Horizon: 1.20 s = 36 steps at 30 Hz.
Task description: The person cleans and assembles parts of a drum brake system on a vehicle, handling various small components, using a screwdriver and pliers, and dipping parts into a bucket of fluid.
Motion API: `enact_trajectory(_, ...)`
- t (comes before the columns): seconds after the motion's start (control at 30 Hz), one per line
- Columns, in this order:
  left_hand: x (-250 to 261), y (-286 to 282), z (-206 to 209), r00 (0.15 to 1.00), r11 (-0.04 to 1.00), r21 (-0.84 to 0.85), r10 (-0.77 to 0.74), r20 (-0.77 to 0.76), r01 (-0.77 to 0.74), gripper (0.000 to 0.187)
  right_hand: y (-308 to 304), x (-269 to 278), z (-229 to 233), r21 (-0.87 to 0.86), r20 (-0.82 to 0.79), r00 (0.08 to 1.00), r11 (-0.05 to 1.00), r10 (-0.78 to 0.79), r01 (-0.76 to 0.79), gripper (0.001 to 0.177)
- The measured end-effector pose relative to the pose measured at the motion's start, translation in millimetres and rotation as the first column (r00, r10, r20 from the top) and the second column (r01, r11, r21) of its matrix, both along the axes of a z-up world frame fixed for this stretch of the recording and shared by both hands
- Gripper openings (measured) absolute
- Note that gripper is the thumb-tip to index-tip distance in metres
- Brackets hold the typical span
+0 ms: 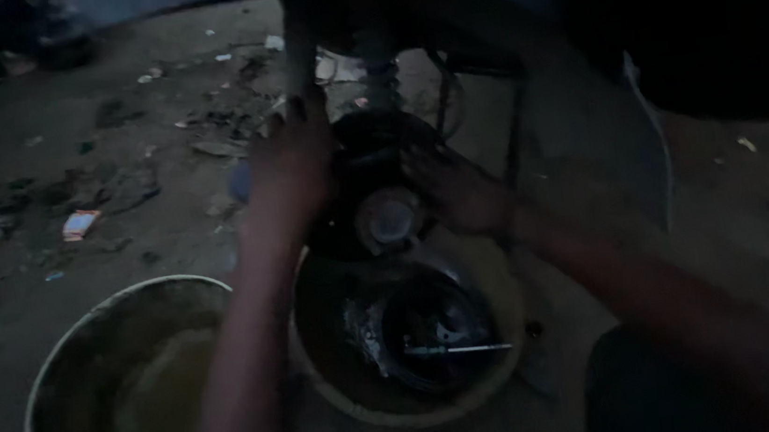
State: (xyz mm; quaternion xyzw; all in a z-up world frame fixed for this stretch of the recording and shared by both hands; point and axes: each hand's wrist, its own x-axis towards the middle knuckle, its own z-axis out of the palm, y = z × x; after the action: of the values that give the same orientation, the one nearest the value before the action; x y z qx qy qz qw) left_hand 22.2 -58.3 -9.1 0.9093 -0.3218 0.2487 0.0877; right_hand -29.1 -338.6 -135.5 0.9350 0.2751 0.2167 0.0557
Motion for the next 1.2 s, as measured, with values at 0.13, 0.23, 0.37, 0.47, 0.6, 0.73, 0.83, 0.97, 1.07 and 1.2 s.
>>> enact_trajectory(0.13, 9, -1, -14, 0.990, 0.954, -0.267, -0.117, 0.077, 0.133, 0.069, -41, -9, -12, -0.193, -0.094, 0.975, 0.957, 0.201, -0.216, 0.056)
enact_trajectory(0.23, 6, 18, -6, 0.963, 0.840, -0.537, -0.204, -0.175, 0.080, 0.077, -54, 10, 4, -0.226, -0.116, 0.955, 0.929, 0.271, -0.291, 0.057)
enact_trajectory(0.37, -20, 42, 12, 0.861, 0.897, -0.435, -0.165, -0.481, -0.071, 0.074, -36, 37, 7, -0.043, -0.170, 0.896, 0.906, 0.410, -0.422, 0.061)
enact_trajectory(0.47, -32, 35, 19, 0.912, 0.961, -0.218, 0.068, -0.404, -0.168, 0.064, -29, 27, 6, -0.202, -0.087, 0.956, 0.935, 0.281, -0.293, 0.058)
enact_trajectory(0.6, -21, 11, 15, 0.996, 0.999, -0.012, -0.045, 0.075, 0.046, 0.063, -21, -5, 2, -0.167, -0.164, 0.975, 0.970, 0.149, -0.176, 0.066)
enact_trajectory(0.73, -14, -16, 6, 0.983, 0.997, -0.059, -0.029, 0.181, 0.041, 0.080, -21, 11, 30, -0.330, -0.152, 0.972, 0.918, 0.178, -0.219, 0.054)
enact_trajectory(0.83, -11, -19, 4, 0.999, 0.980, -0.199, 0.000, -0.033, -0.006, 0.077, -18, 22, 49, -0.383, -0.269, 0.953, 0.892, 0.141, -0.240, 0.058)
enact_trajectory(0.97, -8, -5, -1, 0.981, 0.799, -0.602, -0.108, -0.164, -0.013, 0.065, -26, 13, 43, -0.233, -0.186, 0.946, 0.924, 0.265, -0.304, 0.065)
enact_trajectory(1.07, -1, 13, -7, 0.963, 0.704, -0.708, -0.145, -0.229, -0.062, 0.071, -13, -22, -3, -0.046, -0.146, 0.983, 0.992, 0.110, -0.117, 0.080)
enact_trajectory(1.2, 3, 25, -18, 0.918, 0.795, -0.581, -0.081, -0.389, -0.176, 0.071, 1, -30, -17, 0.059, -0.078, 0.992, 0.993, -0.097, 0.101, 0.070)
